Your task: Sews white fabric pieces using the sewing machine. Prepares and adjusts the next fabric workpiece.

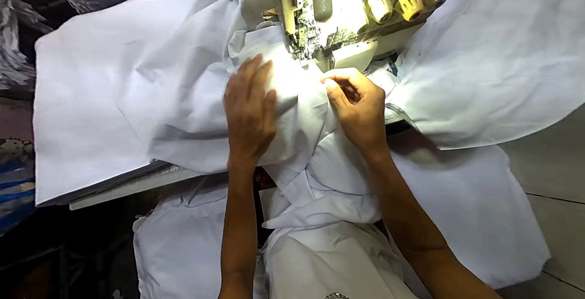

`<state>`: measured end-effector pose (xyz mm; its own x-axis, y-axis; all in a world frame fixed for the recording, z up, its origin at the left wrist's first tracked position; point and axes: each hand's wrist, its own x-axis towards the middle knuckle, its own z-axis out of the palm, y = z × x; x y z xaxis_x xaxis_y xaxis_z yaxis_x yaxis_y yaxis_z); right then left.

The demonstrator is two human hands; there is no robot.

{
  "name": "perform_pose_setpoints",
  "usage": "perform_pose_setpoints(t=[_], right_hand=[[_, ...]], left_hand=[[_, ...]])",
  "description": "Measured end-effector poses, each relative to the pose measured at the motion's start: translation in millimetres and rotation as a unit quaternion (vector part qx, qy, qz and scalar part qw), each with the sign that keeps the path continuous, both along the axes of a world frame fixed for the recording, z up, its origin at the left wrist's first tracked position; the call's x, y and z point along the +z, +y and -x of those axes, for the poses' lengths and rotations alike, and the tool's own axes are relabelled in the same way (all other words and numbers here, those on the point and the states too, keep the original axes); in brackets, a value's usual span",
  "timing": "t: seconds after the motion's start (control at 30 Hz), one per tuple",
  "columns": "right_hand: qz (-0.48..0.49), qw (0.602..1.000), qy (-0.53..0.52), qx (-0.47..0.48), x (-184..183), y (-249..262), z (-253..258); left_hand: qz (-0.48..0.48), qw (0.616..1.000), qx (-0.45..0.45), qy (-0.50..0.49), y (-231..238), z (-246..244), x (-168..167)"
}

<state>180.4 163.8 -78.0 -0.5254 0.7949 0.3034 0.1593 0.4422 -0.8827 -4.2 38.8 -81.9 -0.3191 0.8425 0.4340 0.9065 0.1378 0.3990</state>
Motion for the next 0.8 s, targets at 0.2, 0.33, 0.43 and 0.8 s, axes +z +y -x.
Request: perform_pose_setpoints(t=[0.2, 0.33, 0.43, 0.8], right_hand=[[-0.028, 0.97, -0.232, 0.059, -12, -27, -109], [0.086, 0.888, -0.414, 0.181, -45, -88, -151], [-0.009, 0.905, -0.402, 0.141, -80, -118, -146], [0.033, 0.862, -0.389, 0.323, -130, -145, 55]], left_hand=[[-0.014, 0.951, 0.306, 0.028, -101, 49, -50], [-0.02, 0.944, 0.305, 0.124, -127, 81, -54], [-0.044, 0.971, 0.224, 0.076, -139, 107, -19], [0.149, 0.959, 0.195, 0.146, -18, 231, 117]])
